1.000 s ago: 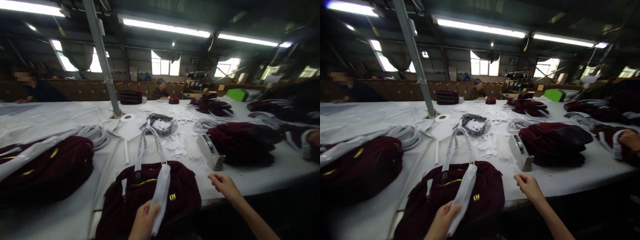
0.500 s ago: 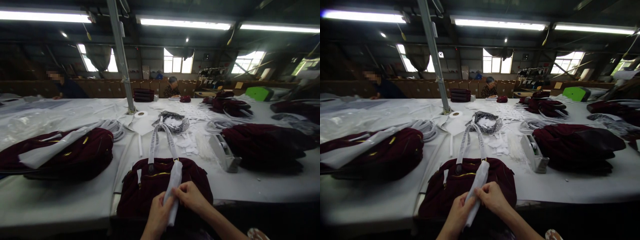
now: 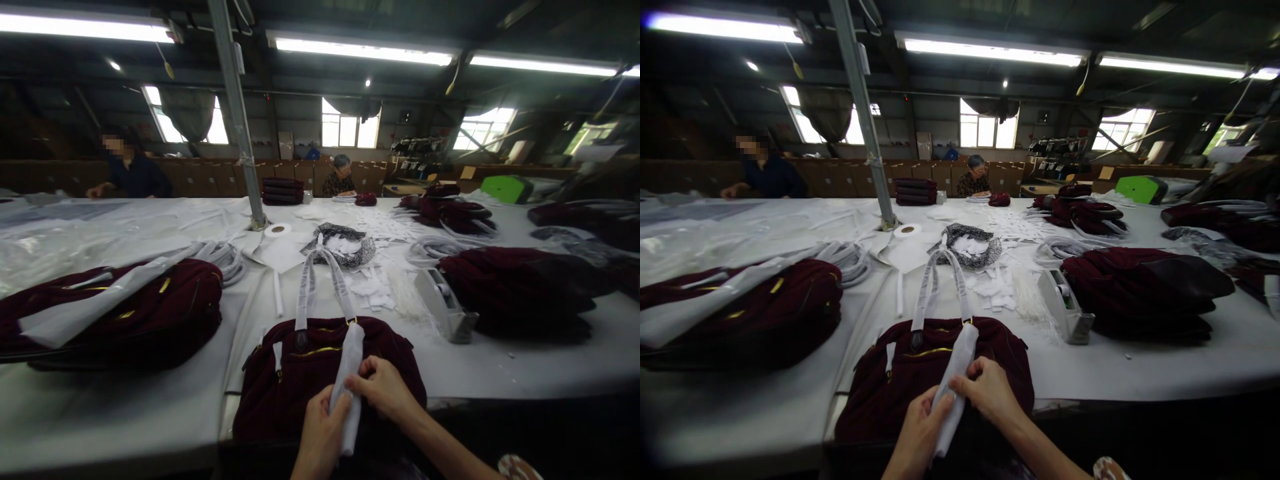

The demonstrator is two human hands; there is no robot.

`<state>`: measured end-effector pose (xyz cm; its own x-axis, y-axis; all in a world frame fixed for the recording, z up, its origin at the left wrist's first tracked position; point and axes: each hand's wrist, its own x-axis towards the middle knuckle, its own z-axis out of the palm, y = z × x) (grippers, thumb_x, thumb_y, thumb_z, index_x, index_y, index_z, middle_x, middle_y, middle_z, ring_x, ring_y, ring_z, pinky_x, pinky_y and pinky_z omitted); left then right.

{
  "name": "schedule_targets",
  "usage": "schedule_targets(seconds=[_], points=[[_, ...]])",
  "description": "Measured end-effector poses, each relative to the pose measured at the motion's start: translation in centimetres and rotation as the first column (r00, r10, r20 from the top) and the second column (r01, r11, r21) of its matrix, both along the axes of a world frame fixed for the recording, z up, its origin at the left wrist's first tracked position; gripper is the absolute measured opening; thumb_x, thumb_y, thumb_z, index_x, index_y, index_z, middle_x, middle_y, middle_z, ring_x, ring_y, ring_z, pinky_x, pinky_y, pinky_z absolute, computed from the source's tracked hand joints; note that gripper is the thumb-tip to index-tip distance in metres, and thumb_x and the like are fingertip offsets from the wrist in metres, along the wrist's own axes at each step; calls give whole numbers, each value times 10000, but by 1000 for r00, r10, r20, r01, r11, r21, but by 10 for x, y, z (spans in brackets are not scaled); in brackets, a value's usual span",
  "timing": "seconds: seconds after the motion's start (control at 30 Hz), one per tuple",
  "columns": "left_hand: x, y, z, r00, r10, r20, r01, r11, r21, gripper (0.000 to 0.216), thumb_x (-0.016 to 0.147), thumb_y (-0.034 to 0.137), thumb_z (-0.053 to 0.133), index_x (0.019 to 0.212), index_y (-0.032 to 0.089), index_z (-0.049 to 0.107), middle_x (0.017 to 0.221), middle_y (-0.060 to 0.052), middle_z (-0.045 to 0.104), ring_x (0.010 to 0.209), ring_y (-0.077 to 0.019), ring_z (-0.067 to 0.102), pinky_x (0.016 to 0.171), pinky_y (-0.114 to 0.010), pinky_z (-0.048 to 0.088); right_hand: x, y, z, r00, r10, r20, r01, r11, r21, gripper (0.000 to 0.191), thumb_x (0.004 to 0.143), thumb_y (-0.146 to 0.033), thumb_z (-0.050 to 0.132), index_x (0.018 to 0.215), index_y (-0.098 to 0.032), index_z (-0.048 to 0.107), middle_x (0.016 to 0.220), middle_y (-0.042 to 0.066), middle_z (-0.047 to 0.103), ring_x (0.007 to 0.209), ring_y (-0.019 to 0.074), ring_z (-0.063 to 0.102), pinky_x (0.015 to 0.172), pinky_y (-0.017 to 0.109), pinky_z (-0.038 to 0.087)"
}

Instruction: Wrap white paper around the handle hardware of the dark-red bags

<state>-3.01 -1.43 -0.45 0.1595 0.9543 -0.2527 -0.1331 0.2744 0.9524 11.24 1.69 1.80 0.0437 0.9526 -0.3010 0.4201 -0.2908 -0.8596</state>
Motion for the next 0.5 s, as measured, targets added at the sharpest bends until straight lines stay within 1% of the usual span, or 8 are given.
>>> schedule_targets(seconds=[0.1,0.2,0.27,0.33,0.4,0.47,0.5], points=[[3,0,-1,995,28,91,-25,999,-33,421,684,439,642,893,73,639,607,-34,593,544,-116,481,487,-206,340,0,-1,-3,998,-4,-66,-4,993,-120,422,659,-471,661,887,-146,517,398,-88,437,288,58,318,269,168,227],[4,0,2,985,26,173,-11,996,-85,423,676,455,652,881,85,631,569,-17,570,484,-87,441,439,-188,308,0,-3,0,992,-15,-125,-7,986,-170,529,678,-543,629,983,-125,519,412,-87,434,293,56,331,261,155,227],[4,1,4,981,6,193,14,995,-103,422,681,479,642,851,93,623,546,-9,558,420,-63,392,390,-181,257,2,-4,6,979,35,-202,-72,981,-179,512,694,-577,600,922,-120,560,416,-79,430,299,47,332,266,148,221],[3,1,5,978,-28,206,50,994,-102,413,691,501,623,796,101,610,519,-1,543,367,-45,342,357,-181,215,5,-6,12,943,110,-314,-165,974,-154,466,705,-584,587,743,-120,577,409,-69,421,304,34,319,278,148,214],[1,1,5,973,-65,223,89,991,-100,410,704,514,602,750,107,597,496,7,529,336,-34,307,339,-182,197,9,-6,16,893,165,-418,-231,966,-112,445,699,-552,613,602,-125,538,403,-62,420,312,22,309,296,149,207],[1,0,3,970,-89,225,117,987,-112,410,713,516,589,750,107,595,487,5,533,321,-33,301,330,-183,195,12,-6,19,866,180,-467,-251,964,-93,410,682,-496,652,561,-126,523,400,-62,426,315,19,309,306,151,197],[0,0,3,971,-98,218,126,985,-119,411,713,513,589,759,105,597,482,4,536,317,-35,303,327,-183,194,14,-6,20,867,179,-465,-252,962,-100,386,676,-465,662,553,-125,525,395,-62,429,312,20,312,306,153,192]])
